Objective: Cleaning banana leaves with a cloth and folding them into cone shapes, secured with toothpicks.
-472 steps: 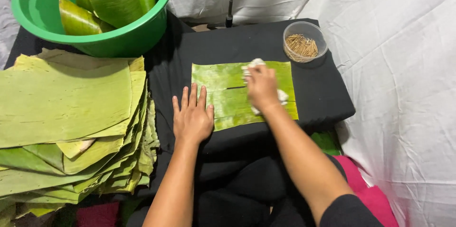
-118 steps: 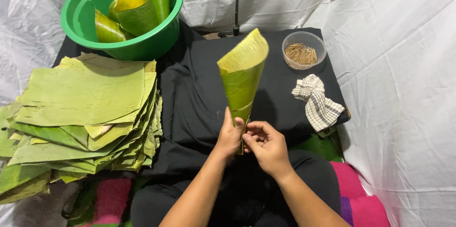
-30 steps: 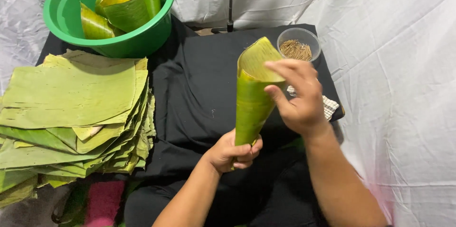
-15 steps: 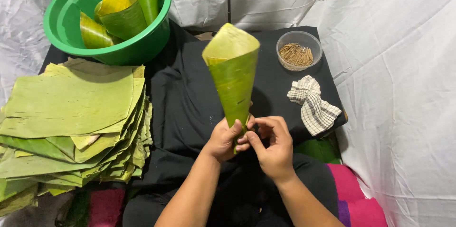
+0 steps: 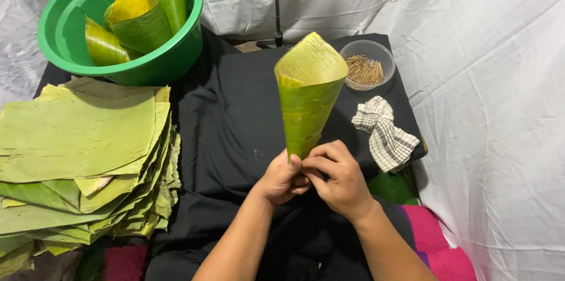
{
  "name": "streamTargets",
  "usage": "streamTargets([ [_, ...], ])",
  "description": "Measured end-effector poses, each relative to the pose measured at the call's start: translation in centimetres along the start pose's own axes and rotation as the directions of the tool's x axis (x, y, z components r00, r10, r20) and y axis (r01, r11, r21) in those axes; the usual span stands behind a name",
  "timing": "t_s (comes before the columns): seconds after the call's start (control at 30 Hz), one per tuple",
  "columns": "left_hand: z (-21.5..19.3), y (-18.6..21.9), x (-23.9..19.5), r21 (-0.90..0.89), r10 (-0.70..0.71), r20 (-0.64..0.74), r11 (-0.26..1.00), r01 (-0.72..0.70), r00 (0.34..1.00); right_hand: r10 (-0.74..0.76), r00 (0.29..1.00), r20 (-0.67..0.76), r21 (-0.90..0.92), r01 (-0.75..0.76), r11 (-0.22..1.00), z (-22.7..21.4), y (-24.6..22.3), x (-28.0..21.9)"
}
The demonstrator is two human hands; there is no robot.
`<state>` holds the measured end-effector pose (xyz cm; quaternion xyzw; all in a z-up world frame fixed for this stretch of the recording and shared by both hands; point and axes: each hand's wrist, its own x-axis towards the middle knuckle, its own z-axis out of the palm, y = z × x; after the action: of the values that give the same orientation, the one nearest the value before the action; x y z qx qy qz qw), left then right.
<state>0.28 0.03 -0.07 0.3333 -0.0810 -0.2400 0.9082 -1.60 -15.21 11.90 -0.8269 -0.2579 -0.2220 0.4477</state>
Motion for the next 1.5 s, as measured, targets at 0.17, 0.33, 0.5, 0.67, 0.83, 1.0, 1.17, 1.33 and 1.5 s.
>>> streamTargets([
  [0.17,-1.0,0.2,1.3,0.012,0.024,0.035,1.000,-0.025,0.999,-0.002,1.000,-0.015,0.014,0.002,1.000,0.4,1.5,1.0],
  [0.33,-0.6,1.2,4.1,-0.035,0.043,0.055,0.999,-0.041,0.998,0.028,0.999,0.036,0.100,-0.032,0.995,-0.9,4.1,3.1],
  [0.5,-0.8,1.8,9.9,-0.116,0.075,0.035,0.991,-0.070,0.997,0.089,0.995,0.045,0.134,-0.094,0.987,-2.7,7.6,6.5],
  [0.67,0.8,3.2,18.2,-0.134,0.087,0.070,0.988,-0.077,0.994,0.145,0.989,-0.022,0.078,-0.143,0.987,-4.0,13.9,10.1],
  [0.83,1.3,4.5,24.4,-0.129,0.087,0.064,0.989,-0.078,0.994,0.162,0.986,-0.046,0.030,-0.161,0.987,-6.1,19.0,13.5],
  [1.0,0.1,5.3,26.3,-0.175,0.062,0.039,0.983,-0.054,0.997,0.285,0.958,0.007,-0.359,-0.264,0.895,-9.3,24.4,14.9],
  [1.17,0.0,5.9,26.2,-0.150,0.065,0.051,0.987,-0.057,0.997,0.472,0.853,0.223,-0.765,-0.147,0.627,-7.3,28.0,14.6],
  [1.33,0.5,6.3,26.0,-0.170,0.070,0.022,0.983,-0.065,0.997,0.560,0.772,0.300,-0.812,-0.101,0.575,-5.7,29.4,14.9],
  [1.5,1.1,7.0,25.4,-0.154,0.065,0.005,0.986,-0.063,0.998,0.550,0.782,0.293,-0.829,-0.078,0.553,-5.1,30.3,14.8],
])
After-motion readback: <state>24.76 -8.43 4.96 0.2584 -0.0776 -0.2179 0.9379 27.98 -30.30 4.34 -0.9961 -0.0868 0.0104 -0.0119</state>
